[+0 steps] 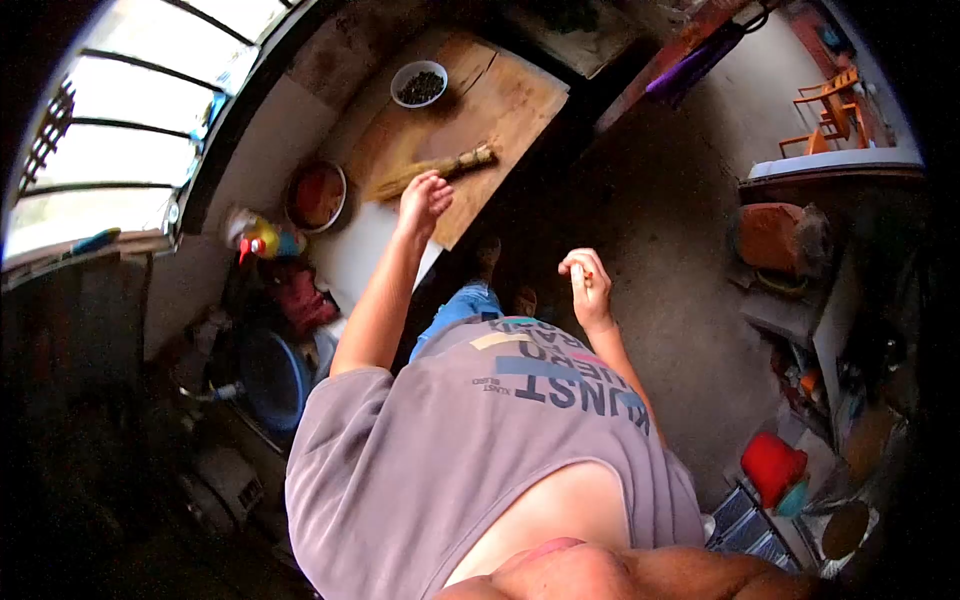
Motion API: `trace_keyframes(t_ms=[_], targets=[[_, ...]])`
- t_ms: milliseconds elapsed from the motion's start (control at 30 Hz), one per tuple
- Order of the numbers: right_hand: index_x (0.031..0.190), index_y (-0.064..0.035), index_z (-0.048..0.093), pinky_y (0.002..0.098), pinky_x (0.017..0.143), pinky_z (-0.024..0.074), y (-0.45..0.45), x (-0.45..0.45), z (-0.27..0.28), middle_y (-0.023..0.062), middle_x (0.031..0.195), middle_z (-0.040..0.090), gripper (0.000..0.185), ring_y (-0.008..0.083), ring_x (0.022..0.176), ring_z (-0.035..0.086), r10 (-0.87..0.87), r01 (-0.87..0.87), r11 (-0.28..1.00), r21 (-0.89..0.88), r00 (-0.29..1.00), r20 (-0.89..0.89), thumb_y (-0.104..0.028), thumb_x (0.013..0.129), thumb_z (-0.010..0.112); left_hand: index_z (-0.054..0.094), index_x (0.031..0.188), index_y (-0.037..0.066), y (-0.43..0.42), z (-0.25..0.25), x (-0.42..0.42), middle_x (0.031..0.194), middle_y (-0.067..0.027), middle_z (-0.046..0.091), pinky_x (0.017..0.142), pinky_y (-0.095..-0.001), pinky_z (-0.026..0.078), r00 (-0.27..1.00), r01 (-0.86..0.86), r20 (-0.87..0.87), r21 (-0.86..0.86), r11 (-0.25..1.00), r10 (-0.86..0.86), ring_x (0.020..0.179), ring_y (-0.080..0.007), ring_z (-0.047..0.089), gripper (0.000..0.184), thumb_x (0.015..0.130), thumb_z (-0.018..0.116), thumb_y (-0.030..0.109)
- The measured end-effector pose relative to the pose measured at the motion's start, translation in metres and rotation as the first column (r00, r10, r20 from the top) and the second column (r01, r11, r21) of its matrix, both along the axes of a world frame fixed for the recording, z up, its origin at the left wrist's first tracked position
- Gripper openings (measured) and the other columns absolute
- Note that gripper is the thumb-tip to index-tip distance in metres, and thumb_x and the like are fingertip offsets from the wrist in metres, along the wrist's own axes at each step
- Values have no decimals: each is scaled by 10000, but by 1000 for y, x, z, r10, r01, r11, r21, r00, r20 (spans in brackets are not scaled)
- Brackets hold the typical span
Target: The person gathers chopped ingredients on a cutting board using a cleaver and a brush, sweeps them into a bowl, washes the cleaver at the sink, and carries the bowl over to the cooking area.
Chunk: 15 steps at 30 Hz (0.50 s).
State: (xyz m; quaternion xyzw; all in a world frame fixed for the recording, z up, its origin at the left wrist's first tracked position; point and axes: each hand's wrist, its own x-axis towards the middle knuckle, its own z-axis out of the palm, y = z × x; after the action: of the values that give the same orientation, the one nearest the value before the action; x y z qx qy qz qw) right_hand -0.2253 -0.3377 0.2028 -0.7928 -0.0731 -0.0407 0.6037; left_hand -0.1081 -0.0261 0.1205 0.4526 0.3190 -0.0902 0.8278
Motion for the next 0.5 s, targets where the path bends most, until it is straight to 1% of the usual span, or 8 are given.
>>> trace_keyframes(t_ms=[33,100,133,167,333,367,467,500], targets=[[926,-26,566,232,617,459,1,-1,-10,52,832,554,129,120,698,563,-9,30,994,107,982,-191,-75,941,447,519,1152,74,12,-14,24,924,-70,570,762,-389,526,998,-58,0,-26,998,58,834,-229,607,249,912,514,140],[1001,-44,583,198,523,426,5,7,-18,3,725,553,146,57,581,515,-65,65,998,-8,977,-205,-91,951,454,509,1137,80,33,-45,72,948,-73,560,787,-420,528,987,-159,-38,-33,987,158,863,-251,596,233,912,508,144],[996,-45,587,196,515,419,11,8,-20,5,716,551,142,53,568,503,-70,68,998,-17,966,-250,-94,949,462,431,1256,53,46,-69,96,979,-103,549,707,-414,538,984,-172,-56,-54,984,169,831,-247,594,381,889,515,111],[990,-47,592,194,506,412,17,21,-24,6,708,550,139,48,556,490,-75,64,997,-47,952,-297,-96,947,469,384,1309,62,61,-88,132,1010,-124,538,697,-407,537,985,-161,-59,-14,987,160,828,-266,593,447,886,519,117],[984,-34,600,212,508,412,43,66,-24,12,679,552,140,59,546,488,-54,12,995,-99,897,-438,-86,930,482,222,1435,107,82,-131,204,1362,-185,367,764,-415,544,964,-225,-153,-32,974,218,1017,-323,545,672,863,574,112],[987,-34,602,213,516,415,46,73,-26,12,684,555,138,62,557,495,-59,5,992,-127,901,-429,-83,927,488,284,1398,102,81,-132,217,1314,-176,417,771,-435,549,952,-247,-180,19,969,246,989,-324,559,584,880,553,113],[993,-35,606,217,531,420,50,86,-30,10,692,557,136,66,578,505,-81,15,987,-157,902,-425,-80,922,499,403,1264,69,81,-138,238,1191,-163,505,740,-502,566,960,-257,-131,-56,965,248,976,-368,588,372,902,487,67],[997,-36,608,220,538,422,50,88,-31,9,696,558,136,67,587,507,-82,18,988,-151,901,-425,-79,920,505,403,1262,50,82,-142,243,1180,-180,507,732,-528,572,959,-275,-97,-93,957,267,995,-388,584,381,886,447,10]])
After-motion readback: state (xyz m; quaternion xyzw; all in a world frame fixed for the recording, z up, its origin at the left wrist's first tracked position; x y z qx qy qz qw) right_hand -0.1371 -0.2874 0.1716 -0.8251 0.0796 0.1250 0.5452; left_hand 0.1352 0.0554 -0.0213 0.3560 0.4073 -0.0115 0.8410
